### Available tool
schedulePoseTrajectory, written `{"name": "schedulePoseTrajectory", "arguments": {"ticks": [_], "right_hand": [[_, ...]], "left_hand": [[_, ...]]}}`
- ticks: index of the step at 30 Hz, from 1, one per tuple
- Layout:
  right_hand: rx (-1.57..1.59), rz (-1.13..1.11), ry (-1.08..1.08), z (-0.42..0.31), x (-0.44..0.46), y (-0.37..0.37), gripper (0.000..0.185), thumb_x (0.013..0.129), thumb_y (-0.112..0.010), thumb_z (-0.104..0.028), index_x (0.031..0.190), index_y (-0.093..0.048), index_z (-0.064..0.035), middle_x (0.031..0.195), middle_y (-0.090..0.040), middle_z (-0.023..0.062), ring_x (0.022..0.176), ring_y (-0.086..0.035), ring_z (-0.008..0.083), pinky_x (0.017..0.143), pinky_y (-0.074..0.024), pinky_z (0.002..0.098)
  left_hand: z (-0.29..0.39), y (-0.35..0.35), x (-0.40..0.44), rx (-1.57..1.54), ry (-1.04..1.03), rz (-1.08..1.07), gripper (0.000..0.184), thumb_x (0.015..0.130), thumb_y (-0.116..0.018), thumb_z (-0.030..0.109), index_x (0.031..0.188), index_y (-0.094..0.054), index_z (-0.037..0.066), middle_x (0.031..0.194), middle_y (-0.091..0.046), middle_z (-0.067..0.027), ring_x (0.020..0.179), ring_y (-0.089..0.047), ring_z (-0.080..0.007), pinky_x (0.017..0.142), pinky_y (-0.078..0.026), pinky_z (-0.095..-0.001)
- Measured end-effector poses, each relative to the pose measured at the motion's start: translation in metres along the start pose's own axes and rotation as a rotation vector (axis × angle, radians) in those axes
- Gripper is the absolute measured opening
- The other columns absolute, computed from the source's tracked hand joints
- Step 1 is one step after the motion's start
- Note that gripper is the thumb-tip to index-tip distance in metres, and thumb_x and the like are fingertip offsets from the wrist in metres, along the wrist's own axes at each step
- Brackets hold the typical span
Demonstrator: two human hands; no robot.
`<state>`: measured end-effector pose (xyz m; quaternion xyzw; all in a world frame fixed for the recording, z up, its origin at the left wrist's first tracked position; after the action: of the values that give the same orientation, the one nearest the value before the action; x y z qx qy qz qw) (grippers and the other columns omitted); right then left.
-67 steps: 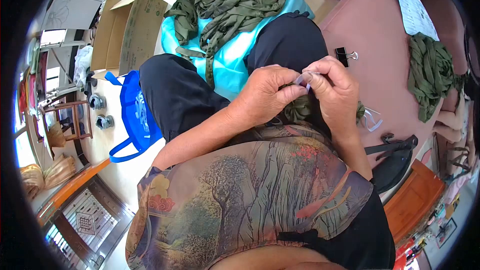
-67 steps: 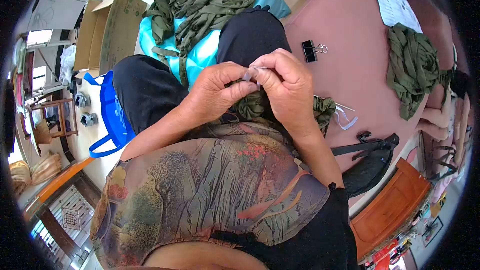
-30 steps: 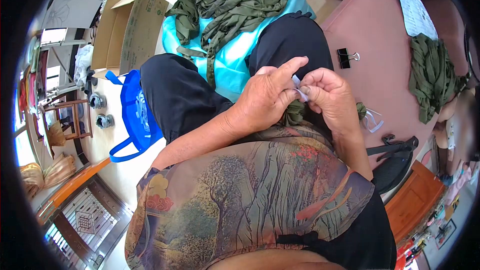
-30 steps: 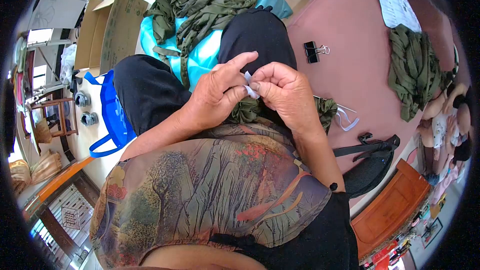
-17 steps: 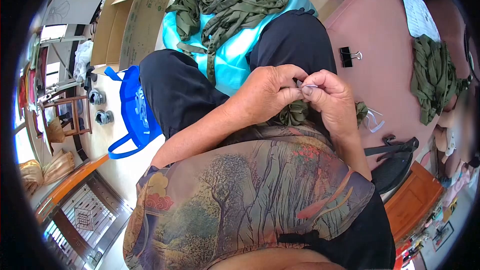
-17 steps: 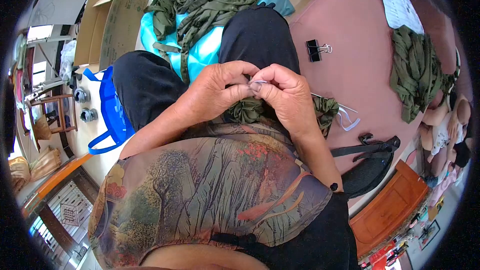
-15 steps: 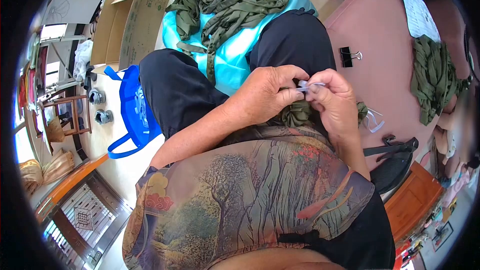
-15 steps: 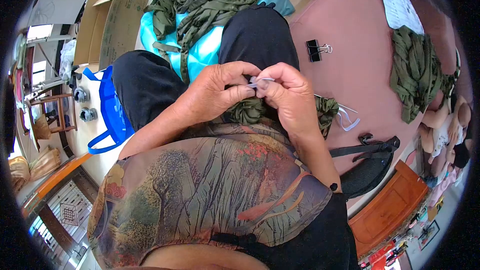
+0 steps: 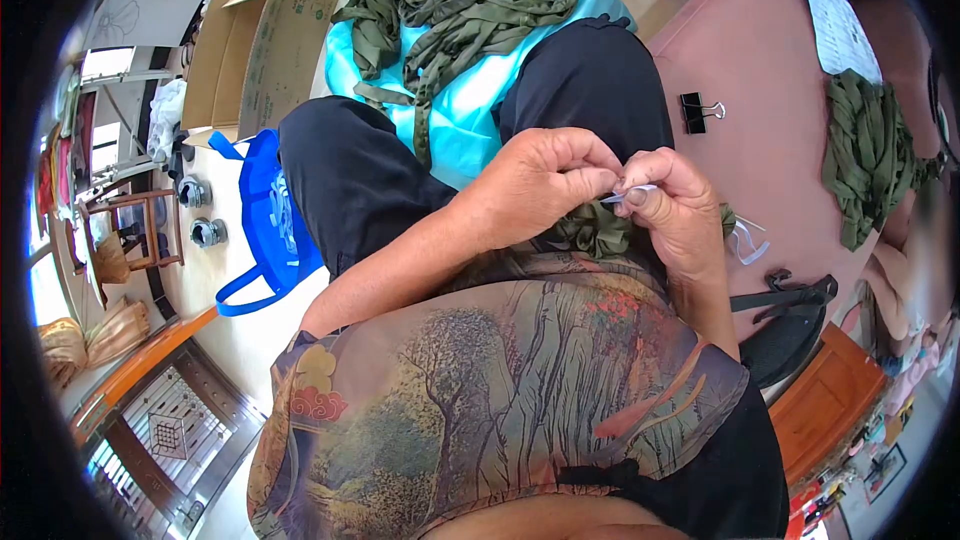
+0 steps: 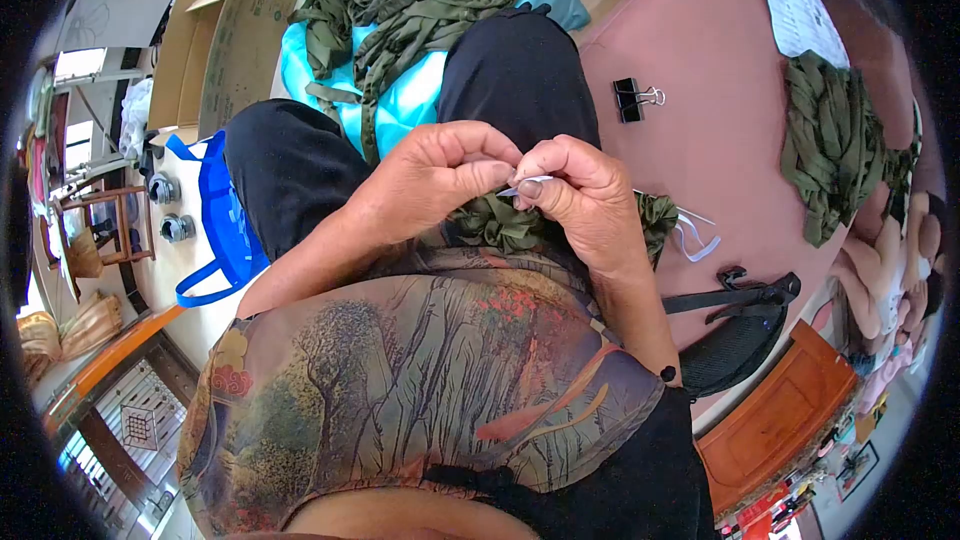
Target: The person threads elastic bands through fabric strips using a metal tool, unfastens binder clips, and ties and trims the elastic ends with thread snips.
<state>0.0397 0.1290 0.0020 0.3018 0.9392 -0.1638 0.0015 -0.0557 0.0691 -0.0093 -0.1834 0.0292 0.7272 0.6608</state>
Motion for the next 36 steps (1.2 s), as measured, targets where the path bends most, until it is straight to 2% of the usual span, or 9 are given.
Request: {"name": "schedulePoseTrajectory", "arguments": {"ticks": [2,8,11,12,15,21,30,33,36], "right_hand": [[-0.043,-0.012,0.022,-0.003,0.000,-0.001,0.010,0.088,-0.068,-0.011,0.085,-0.062,-0.0032,0.079,-0.061,0.0012,0.068,-0.055,0.0064,0.060,-0.0418,0.0196],[0.022,0.074,-0.118,0.005,-0.002,0.009,0.008,0.090,-0.065,-0.009,0.088,-0.060,-0.0028,0.079,-0.062,0.0009,0.071,-0.056,0.0059,0.065,-0.0453,0.0197],[-0.040,0.116,-0.088,0.001,0.000,0.008,0.007,0.091,-0.064,-0.008,0.089,-0.060,-0.0028,0.080,-0.063,0.0005,0.072,-0.056,0.0054,0.065,-0.0455,0.0194],[-0.072,0.129,-0.068,0.000,0.001,0.006,0.007,0.091,-0.064,-0.008,0.089,-0.059,-0.0028,0.080,-0.063,0.0004,0.071,-0.056,0.0052,0.065,-0.0454,0.0193],[-0.169,0.141,-0.036,0.000,0.001,0.003,0.005,0.091,-0.063,-0.006,0.089,-0.060,-0.0024,0.080,-0.062,-0.0004,0.073,-0.057,0.0046,0.066,-0.0466,0.0197],[-0.191,0.184,-0.041,0.002,0.001,0.002,0.003,0.090,-0.064,-0.003,0.088,-0.062,-0.0011,0.081,-0.063,-0.0010,0.075,-0.058,0.0042,0.068,-0.0485,0.0202],[0.123,0.228,-0.076,0.010,0.004,0.006,0.011,0.088,-0.066,-0.001,0.094,-0.057,-0.0013,0.083,-0.063,0.0001,0.073,-0.058,0.0043,0.065,-0.0472,0.0190],[0.021,0.175,-0.022,0.003,0.002,0.007,0.014,0.087,-0.068,-0.001,0.094,-0.055,-0.0024,0.083,-0.060,-0.0017,0.073,-0.056,0.0045,0.064,-0.0463,0.0187],[-0.403,0.129,0.070,-0.012,0.000,-0.001,0.020,0.081,-0.069,0.004,0.098,-0.060,-0.0029,0.082,-0.057,-0.0013,0.071,-0.054,0.0041,0.064,-0.0446,0.0197]], "left_hand": [[-0.006,-0.003,-0.003,-0.050,0.143,-0.046,0.010,0.090,-0.064,0.007,0.098,-0.064,0.001,0.089,-0.066,-0.0013,0.083,-0.059,-0.0059,0.076,-0.048,-0.0214],[0.029,0.021,-0.007,0.166,-0.264,0.214,0.006,0.087,-0.062,-0.002,0.093,-0.063,0.000,0.088,-0.065,-0.0021,0.081,-0.059,-0.0058,0.073,-0.048,-0.0201],[0.039,0.018,-0.010,0.224,-0.263,0.203,0.007,0.087,-0.060,-0.004,0.092,-0.063,0.000,0.090,-0.064,-0.0025,0.080,-0.059,-0.0065,0.072,-0.048,-0.0204],[0.034,0.015,-0.009,0.227,-0.138,0.149,0.007,0.086,-0.061,-0.004,0.093,-0.063,0.000,0.089,-0.064,-0.0023,0.080,-0.059,-0.0072,0.071,-0.049,-0.0222],[0.037,0.012,-0.007,0.190,-0.072,0.154,0.012,0.084,-0.065,-0.001,0.096,-0.064,0.000,0.086,-0.064,-0.0018,0.077,-0.059,-0.0065,0.067,-0.048,-0.0233],[0.043,0.001,-0.005,0.575,-0.231,0.134,0.015,0.078,-0.074,0.007,0.092,-0.070,0.002,0.076,-0.063,-0.0060,0.070,-0.058,-0.0088,0.062,-0.046,-0.0252],[0.031,0.006,-0.005,0.470,-0.219,0.160,0.008,0.082,-0.072,0.008,0.086,-0.071,0.001,0.071,-0.062,-0.0040,0.066,-0.056,-0.0084,0.061,-0.045,-0.0242],[0.005,0.018,-0.001,0.132,-0.040,0.214,0.008,0.079,-0.071,0.008,0.082,-0.070,0.001,0.069,-0.060,-0.0097,0.064,-0.058,-0.0191,0.059,-0.045,-0.0302],[0.001,0.018,0.002,0.199,-0.014,0.196,0.008,0.079,-0.069,0.006,0.082,-0.068,-0.001,0.068,-0.057,-0.0102,0.063,-0.056,-0.0193,0.059,-0.045,-0.0311]]}}
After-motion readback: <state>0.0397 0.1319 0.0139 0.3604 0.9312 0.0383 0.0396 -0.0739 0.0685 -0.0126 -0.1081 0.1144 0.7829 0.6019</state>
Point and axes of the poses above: each hand's wrist, its own x-axis towards the middle knuckle, its own y-axis out of the back of the hand, z = x × y, the point moved 10 cm from there along x, towards the middle knuckle
